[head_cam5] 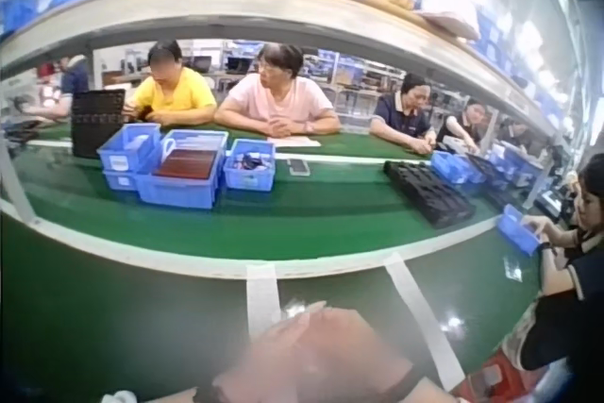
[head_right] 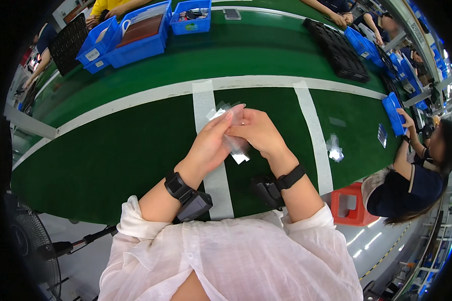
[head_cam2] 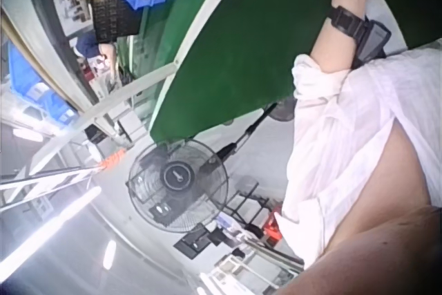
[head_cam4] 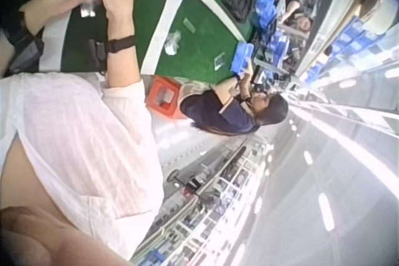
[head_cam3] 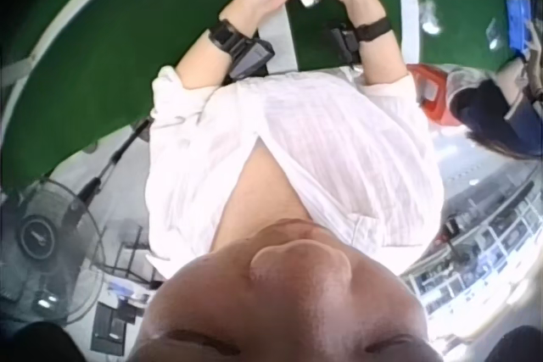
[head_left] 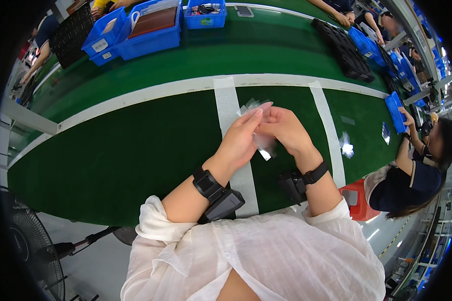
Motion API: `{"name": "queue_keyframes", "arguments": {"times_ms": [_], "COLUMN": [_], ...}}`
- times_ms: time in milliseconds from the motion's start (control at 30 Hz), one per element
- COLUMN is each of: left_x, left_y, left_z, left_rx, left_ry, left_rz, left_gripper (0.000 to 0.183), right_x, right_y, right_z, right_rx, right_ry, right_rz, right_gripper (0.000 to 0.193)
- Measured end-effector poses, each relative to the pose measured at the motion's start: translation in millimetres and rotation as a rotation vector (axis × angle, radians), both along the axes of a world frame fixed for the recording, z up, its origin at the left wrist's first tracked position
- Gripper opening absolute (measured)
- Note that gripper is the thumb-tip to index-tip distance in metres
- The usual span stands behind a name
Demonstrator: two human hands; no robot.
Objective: Assemble small electronic or plastic components into a multi-slotted tray on a factory production line.
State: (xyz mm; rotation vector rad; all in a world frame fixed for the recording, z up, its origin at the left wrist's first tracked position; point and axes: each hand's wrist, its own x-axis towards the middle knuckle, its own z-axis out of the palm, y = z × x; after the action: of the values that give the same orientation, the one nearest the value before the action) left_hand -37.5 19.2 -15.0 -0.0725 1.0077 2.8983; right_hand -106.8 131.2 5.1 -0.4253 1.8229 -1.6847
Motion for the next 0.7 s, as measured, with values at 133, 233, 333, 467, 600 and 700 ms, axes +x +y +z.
{"name": "queue_keyframes", "arguments": {"times_ms": [133,233,333,467,600,700], "left_x": [0.8,-0.4,-1.5,-0.5,-2.3,-4.7], "left_y": [1.1,-2.2,-5.2,-9.1,-3.2,-3.8], "left_z": [-1.5,1.2,-0.2,-5.4,1.5,-2.6], "left_rx": [-0.040,0.050,0.173,0.223,0.209,0.187], "left_ry": [-0.051,-0.139,-0.121,-0.128,-0.109,-0.101], "left_rz": [0.043,0.087,0.139,0.174,0.139,0.140], "left_gripper": [0.039,0.037,0.035,0.031,0.031,0.031], "right_x": [7.7,21.1,17.7,-26.5,-110.0,-121.4], "right_y": [-4.1,-7.0,-2.4,54.3,182.0,213.8], "right_z": [7.4,7.2,9.2,34.4,32.2,17.8], "right_rx": [0.306,0.357,0.280,0.532,0.899,0.907], "right_ry": [0.154,0.659,0.912,0.936,0.978,1.030], "right_rz": [-0.108,-0.126,-0.108,-0.200,-0.168,-0.085], "right_gripper": [0.027,0.029,0.027,0.017,0.019,0.023]}}
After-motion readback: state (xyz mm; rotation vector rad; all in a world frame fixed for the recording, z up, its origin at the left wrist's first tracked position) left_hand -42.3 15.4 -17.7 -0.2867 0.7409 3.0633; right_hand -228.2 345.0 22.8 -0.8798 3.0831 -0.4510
